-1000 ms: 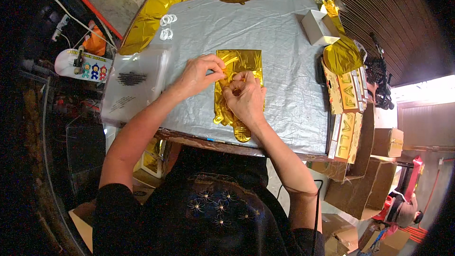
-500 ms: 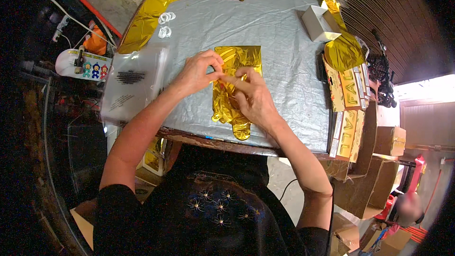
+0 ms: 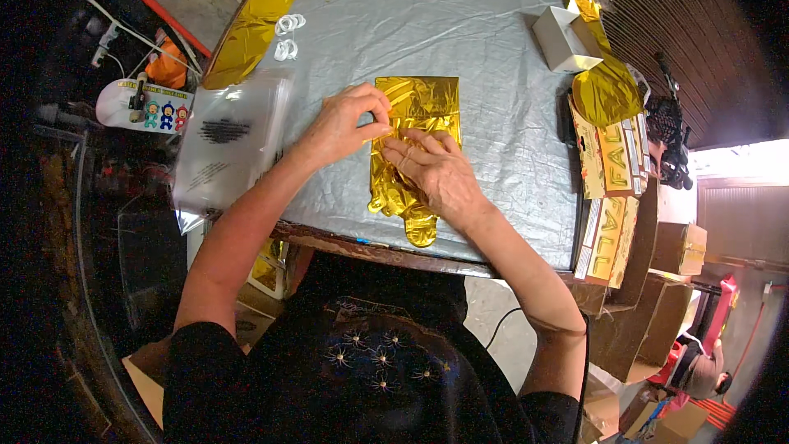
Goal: The person folds a gold foil balloon by hand on a table, smoothing it flat and tucking the edges inward to create a compact shape.
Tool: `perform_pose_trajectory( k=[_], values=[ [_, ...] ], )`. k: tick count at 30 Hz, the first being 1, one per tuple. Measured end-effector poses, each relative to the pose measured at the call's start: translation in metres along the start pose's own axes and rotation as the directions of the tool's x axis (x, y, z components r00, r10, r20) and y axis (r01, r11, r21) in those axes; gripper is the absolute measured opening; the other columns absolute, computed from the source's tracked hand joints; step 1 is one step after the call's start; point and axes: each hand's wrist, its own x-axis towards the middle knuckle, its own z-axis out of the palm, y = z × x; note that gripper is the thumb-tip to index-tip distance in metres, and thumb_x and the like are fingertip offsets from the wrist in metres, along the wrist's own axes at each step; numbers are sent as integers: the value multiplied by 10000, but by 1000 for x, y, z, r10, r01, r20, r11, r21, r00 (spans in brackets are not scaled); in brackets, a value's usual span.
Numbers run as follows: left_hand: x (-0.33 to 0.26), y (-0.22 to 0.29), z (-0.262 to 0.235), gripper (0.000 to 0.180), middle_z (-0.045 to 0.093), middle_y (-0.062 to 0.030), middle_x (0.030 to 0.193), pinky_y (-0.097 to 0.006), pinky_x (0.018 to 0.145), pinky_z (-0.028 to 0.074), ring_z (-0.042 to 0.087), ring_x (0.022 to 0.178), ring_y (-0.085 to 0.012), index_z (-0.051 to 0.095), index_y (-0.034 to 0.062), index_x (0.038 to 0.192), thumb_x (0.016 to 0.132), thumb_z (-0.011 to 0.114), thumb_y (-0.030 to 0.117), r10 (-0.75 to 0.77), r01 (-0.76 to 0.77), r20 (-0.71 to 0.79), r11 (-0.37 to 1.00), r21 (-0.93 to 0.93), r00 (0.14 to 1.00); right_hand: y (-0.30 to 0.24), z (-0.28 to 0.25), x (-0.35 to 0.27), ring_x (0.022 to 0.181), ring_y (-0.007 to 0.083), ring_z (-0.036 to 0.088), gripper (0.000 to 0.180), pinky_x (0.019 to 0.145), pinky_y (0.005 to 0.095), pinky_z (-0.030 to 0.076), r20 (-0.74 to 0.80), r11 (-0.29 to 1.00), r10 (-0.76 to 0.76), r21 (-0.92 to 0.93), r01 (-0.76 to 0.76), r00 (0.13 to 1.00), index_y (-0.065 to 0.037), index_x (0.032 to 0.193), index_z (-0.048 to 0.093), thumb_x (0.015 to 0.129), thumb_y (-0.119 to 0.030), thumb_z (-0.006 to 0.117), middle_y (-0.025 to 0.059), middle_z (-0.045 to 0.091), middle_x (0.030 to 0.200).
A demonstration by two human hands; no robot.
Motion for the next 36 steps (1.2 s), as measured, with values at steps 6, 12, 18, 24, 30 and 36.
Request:
perform_pose_trajectory(
  k=[6,12,18,24,30,36],
  values=[
    [0,9,-3,151,705,-64,1114,-417,929,535,689,1060,-294,662,59,901,864,804,98,88,-88,-52,996,-6,995,-23,1,-10,1469,302,490,677,1204,510,357,45,989,114,-98,-109,992,-155,1535,577,881,-142,754,6,550,1597],
    [-9,11,0,155,729,-76,1048,-427,931,539,703,1019,-313,656,40,913,874,792,104,155,-145,-111,986,87,982,-29,12,-13,1501,329,464,674,1244,577,315,56,974,177,-156,-167,983,-162,1572,528,930,-180,731,12,528,1615],
    [-14,12,0,155,787,-101,1189,-451,1030,528,743,1092,-308,731,24,952,898,804,149,140,-139,-162,990,19,977,-28,13,-14,1519,339,444,663,1259,597,285,55,975,202,-106,-195,978,-166,1575,526,940,-148,714,15,507,1633],
    [-22,13,0,182,777,-116,1256,-554,1163,442,714,1230,-315,775,37,1028,908,814,169,137,-131,-125,990,58,983,-32,18,-16,1562,400,360,715,1274,635,217,68,981,194,-11,-194,979,-140,1624,454,951,-91,690,85,439,1674],
    [-25,17,1,208,758,-130,1290,-540,1166,435,688,1268,-322,757,53,973,902,821,237,120,-110,-114,990,87,986,-24,-5,-21,1532,429,396,770,1262,622,260,-44,925,177,350,-151,983,-109,1588,484,863,97,642,191,483,1611],
    [-24,20,2,280,734,-76,1349,-501,1181,412,646,1327,-271,699,81,1011,871,849,271,199,-180,-67,959,217,978,50,-19,-16,1263,384,636,409,1068,441,511,-369,966,238,187,-179,898,-39,1316,706,914,29,681,177,686,1362]
  ],
)
